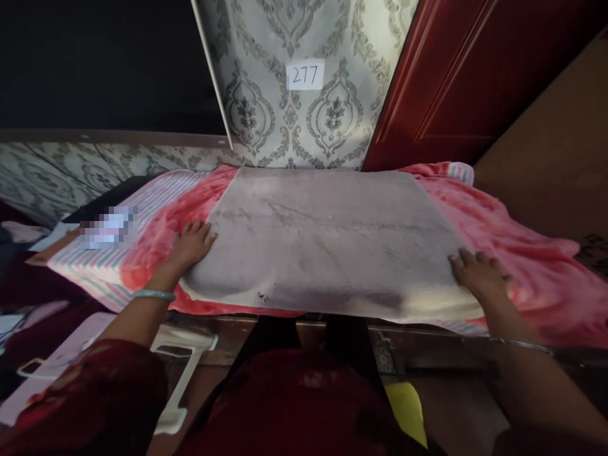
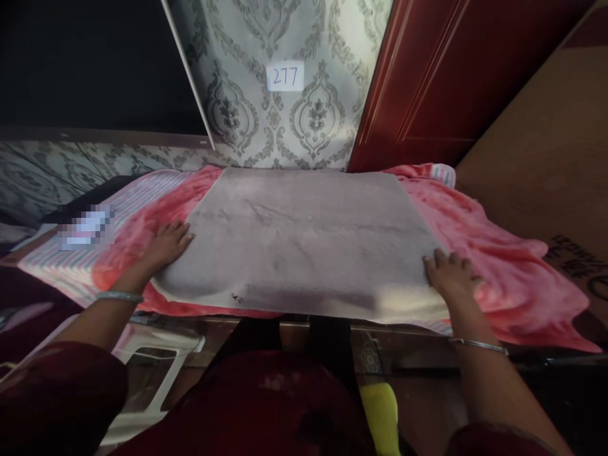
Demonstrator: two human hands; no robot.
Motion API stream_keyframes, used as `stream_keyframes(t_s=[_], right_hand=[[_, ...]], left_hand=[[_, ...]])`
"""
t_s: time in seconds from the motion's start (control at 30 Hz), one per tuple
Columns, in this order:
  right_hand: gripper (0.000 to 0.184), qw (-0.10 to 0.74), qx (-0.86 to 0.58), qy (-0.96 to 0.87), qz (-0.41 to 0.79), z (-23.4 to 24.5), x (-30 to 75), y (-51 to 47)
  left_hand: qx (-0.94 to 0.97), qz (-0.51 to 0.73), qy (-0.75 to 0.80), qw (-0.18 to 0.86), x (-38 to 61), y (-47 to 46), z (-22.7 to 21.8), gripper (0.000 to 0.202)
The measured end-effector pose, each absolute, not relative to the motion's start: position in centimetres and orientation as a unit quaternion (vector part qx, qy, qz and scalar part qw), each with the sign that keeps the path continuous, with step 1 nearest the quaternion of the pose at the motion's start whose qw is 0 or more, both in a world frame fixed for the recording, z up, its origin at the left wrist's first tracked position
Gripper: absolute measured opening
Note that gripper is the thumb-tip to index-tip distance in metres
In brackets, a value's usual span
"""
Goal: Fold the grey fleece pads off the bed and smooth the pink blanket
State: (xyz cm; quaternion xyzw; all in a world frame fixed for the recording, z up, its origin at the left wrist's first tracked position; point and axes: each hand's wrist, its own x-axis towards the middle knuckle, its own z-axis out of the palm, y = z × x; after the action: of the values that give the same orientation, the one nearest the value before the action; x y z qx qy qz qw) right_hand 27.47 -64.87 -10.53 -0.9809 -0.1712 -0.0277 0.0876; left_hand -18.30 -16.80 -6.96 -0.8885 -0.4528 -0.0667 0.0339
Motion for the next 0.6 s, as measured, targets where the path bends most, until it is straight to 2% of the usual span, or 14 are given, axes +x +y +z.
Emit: stream_keyframes(t_s=[0.17, 0.3, 0.6], right_hand=[[0.063, 0.087, -0.925, -0.356, -0.1, -11.6, 19.5, -59.7], [0.058, 0.08, -0.876, -0.463, -0.108, -13.1, 15.3, -57.2], [0.061, 0.075, -0.946, -0.29, -0.123, -14.1, 20.7, -63.9]], left_hand=[[-0.955, -0.045, -0.293, -0.003, -15.8, -24.3, -8.4, 0.059], [-0.956, -0.056, -0.288, 0.009, -15.5, -27.5, -9.5, 0.06], [-0.907, -0.107, -0.4, 0.071, -20.5, -23.4, -9.6, 0.058]])
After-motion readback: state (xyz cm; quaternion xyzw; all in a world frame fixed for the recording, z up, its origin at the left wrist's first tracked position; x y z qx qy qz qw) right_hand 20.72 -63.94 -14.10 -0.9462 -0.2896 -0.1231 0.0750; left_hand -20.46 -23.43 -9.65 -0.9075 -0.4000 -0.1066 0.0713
